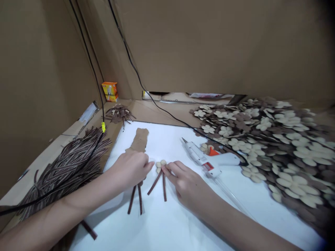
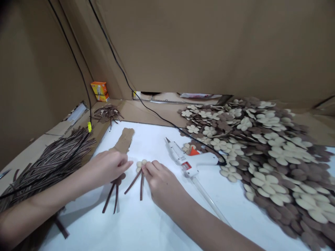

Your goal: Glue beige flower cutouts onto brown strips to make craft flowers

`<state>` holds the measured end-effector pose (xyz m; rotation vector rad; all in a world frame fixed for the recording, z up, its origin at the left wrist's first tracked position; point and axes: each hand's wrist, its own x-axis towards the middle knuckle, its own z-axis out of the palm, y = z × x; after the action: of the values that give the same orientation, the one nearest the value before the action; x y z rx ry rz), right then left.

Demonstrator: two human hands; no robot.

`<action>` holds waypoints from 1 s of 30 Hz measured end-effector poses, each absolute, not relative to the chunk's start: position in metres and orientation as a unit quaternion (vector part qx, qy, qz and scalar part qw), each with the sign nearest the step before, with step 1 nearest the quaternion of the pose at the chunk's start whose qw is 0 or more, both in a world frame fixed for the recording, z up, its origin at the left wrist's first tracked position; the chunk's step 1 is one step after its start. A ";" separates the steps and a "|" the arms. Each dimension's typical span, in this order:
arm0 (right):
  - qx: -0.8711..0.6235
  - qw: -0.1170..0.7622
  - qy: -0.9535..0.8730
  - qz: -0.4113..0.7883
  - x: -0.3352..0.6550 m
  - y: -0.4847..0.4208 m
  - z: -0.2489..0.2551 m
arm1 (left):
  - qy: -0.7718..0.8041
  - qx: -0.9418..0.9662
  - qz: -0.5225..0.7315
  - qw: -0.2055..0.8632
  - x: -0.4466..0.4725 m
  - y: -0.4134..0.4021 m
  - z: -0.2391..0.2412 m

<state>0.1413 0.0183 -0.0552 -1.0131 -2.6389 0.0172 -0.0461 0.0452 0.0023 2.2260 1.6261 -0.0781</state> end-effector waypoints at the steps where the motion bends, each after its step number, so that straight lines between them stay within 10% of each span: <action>1: -0.355 0.160 -0.921 0.010 0.141 0.019 -0.055 | 0.588 0.786 -0.015 0.192 -0.046 0.048 0.003; 18: -0.471 0.155 -0.845 0.200 0.147 0.021 -0.048 | 0.556 0.739 0.161 0.345 -0.025 0.061 -0.044; 30: -0.510 0.400 -0.586 0.487 0.158 0.037 -0.031 | 0.471 0.620 0.356 0.516 -0.019 0.056 -0.040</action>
<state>0.1577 0.0374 -0.0310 -1.2891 -1.4822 1.2322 -0.0187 0.0556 -0.0403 1.4899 1.1314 0.8549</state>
